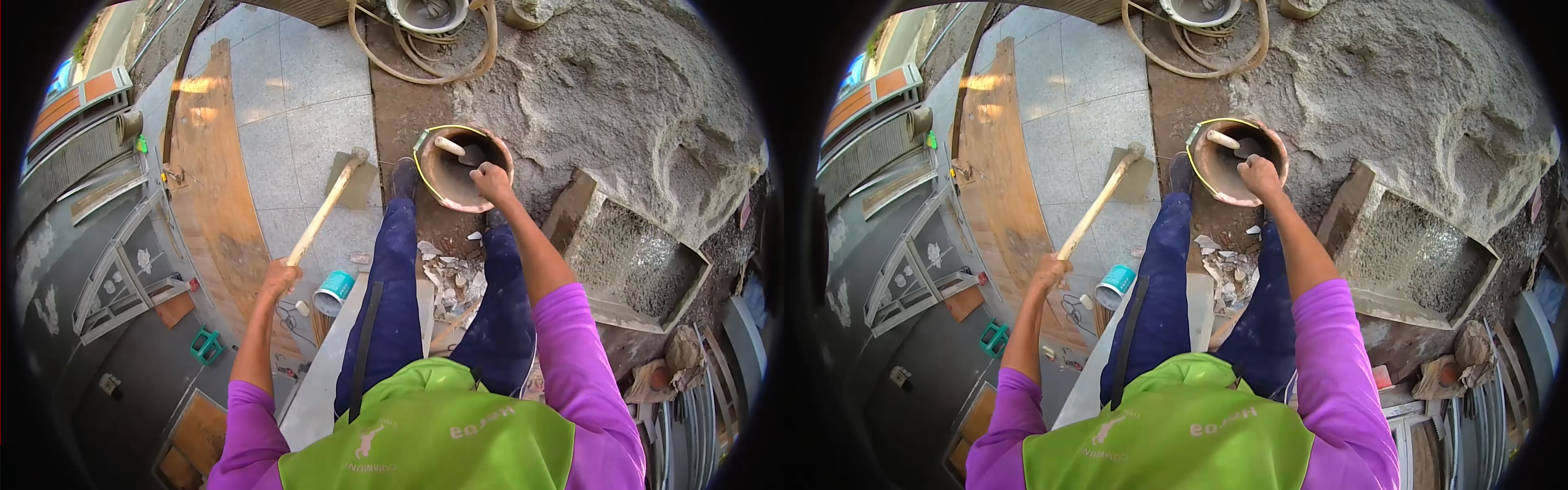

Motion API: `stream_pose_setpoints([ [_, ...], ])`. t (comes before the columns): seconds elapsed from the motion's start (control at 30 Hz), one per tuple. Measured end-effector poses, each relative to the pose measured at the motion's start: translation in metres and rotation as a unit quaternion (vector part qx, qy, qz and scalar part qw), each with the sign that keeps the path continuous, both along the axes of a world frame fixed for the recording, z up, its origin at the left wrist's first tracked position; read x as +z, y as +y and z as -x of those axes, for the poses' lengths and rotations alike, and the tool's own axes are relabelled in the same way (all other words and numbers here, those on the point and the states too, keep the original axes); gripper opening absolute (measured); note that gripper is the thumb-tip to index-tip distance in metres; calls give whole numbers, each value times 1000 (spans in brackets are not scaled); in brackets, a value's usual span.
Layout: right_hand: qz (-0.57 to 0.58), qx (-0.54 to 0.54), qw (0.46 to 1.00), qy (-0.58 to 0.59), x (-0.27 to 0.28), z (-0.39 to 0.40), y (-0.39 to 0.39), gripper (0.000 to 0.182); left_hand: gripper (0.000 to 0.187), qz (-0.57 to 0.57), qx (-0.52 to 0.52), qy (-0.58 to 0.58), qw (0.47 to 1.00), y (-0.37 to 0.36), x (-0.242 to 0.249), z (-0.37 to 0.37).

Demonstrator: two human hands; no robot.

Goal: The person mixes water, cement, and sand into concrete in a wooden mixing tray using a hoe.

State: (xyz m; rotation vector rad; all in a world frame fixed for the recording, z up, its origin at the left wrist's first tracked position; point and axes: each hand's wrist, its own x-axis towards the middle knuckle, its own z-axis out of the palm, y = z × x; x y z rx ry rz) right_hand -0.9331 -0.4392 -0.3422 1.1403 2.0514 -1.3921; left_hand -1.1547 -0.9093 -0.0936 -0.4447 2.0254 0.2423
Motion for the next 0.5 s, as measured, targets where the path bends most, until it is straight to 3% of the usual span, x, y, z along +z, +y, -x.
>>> stream_pose_setpoints([
  [0.17,-143,121,982,-26,-92,60,-40,41,23,21,-198,17,980,-15,-44,46],
  [0.27,-194,158,966,-65,-139,77,-58,48,25,19,-185,13,982,12,-58,57],
  [0.37,-210,141,967,-35,-184,76,-62,45,26,66,-237,-22,969,24,-57,67],
  [0.5,-207,170,963,26,-163,70,-59,34,28,83,-238,-38,967,8,-60,77],
])
